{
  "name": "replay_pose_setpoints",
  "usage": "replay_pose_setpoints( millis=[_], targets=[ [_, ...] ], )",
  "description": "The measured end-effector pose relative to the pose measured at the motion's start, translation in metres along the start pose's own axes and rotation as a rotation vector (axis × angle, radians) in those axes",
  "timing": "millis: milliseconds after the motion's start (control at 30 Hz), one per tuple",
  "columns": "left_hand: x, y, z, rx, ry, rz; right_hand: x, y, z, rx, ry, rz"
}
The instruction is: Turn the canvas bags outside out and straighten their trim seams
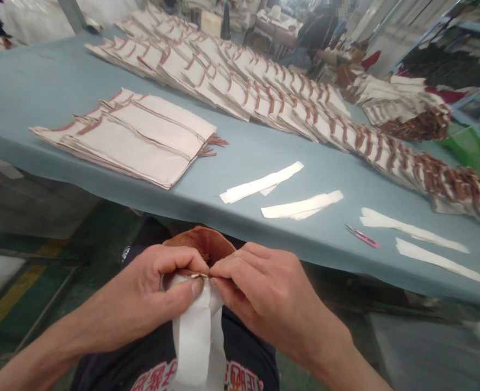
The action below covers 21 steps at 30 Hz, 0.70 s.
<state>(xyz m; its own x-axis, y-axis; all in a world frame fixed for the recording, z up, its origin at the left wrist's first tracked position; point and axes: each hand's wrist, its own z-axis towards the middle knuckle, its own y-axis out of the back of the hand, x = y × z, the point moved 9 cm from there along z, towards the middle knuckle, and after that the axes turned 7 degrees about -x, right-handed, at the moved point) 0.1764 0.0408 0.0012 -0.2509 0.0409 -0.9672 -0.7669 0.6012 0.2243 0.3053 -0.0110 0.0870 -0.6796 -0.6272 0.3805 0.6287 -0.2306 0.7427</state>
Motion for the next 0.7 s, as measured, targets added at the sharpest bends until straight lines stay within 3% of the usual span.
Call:
replay_pose_setpoints(
  millis=[167, 433, 700],
  targets=[
    [0.003, -0.006, 0.002, 0.030, 0.057, 0.005, 0.007, -0.002, 0.003, 0.024, 0.053, -0.159],
    [-0.007, -0.008, 0.011, -0.006, 0.051, 0.046, 0.010, -0.005, 0.007, -0.063, 0.122, -0.270],
    [0.015, -0.009, -0.003, 0.000, 0.118, 0.049, 0.002, -0.017, 0.000, -0.066, 0.073, -0.209]
  ],
)
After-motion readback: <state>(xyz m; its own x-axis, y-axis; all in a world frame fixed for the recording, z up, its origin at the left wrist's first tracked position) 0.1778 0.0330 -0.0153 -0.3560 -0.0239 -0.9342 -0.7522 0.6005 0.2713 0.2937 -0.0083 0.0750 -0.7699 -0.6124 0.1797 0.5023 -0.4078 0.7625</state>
